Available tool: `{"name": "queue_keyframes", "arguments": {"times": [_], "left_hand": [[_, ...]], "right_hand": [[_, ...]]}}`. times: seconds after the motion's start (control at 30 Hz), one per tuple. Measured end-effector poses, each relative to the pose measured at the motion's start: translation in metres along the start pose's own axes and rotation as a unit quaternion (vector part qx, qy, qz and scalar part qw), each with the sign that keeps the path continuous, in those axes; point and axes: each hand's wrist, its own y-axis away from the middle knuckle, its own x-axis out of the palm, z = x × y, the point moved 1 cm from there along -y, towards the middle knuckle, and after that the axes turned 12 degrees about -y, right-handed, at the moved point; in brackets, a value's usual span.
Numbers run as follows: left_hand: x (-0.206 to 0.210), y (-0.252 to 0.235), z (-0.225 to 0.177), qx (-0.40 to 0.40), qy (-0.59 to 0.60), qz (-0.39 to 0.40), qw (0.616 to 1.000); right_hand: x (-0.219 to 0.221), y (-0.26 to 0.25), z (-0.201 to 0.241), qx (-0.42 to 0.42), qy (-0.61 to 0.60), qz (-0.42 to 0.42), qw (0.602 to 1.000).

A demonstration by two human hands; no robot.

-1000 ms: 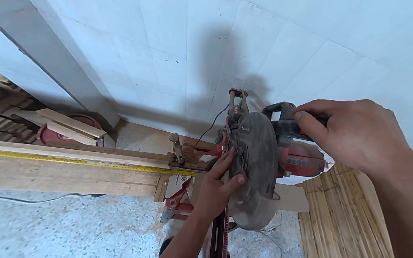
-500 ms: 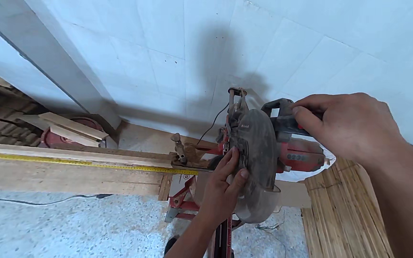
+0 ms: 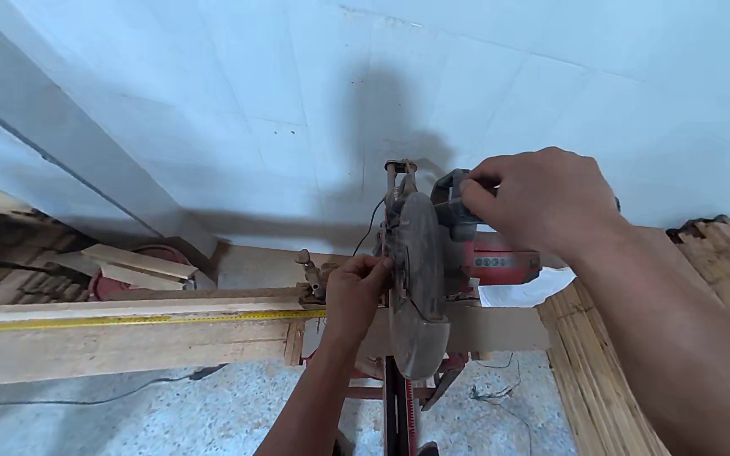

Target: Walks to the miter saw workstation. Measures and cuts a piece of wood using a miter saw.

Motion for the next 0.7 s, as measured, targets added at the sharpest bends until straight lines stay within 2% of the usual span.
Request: {"name": "queue_keyframes", "arguments": {"times": [0.1, 0.23, 0.3, 0.37, 0.5, 0.57, 0.7], "left_hand": [[0.0, 0.003, 0.002, 0.026, -0.01, -0.011, 1.0], [-0.016, 0.035, -0.008, 0.101, -0.14, 0.003, 0.985], [-0.02, 0.063, -0.011, 0.15, -0.136, -0.01, 0.979], [-0.022, 0.084, -0.011, 0.166, -0.105, -0.013, 0.98], [-0.022, 0.082, -0.002, 0.112, -0.137, -0.016, 0.984], [-0.02, 0.063, 0.006, 0.042, -0.118, 0.022, 0.992], [-0.001, 0.039, 0.012, -0.035, -0.065, 0.092, 0.993]], "right_hand": [[-0.002, 0.0, 0.0, -0.011, -0.005, 0.001, 1.0], [-0.004, 0.0, 0.002, -0.014, -0.001, 0.016, 1.0], [-0.004, 0.001, 0.001, -0.013, -0.005, 0.018, 1.0], [-0.005, 0.001, 0.001, -0.009, -0.008, 0.021, 1.0], [-0.004, 0.004, 0.001, -0.014, -0.01, 0.026, 1.0], [-0.004, 0.006, 0.001, -0.02, -0.012, 0.023, 0.999], [-0.003, 0.007, 0.001, -0.034, -0.005, 0.005, 0.999]]}}
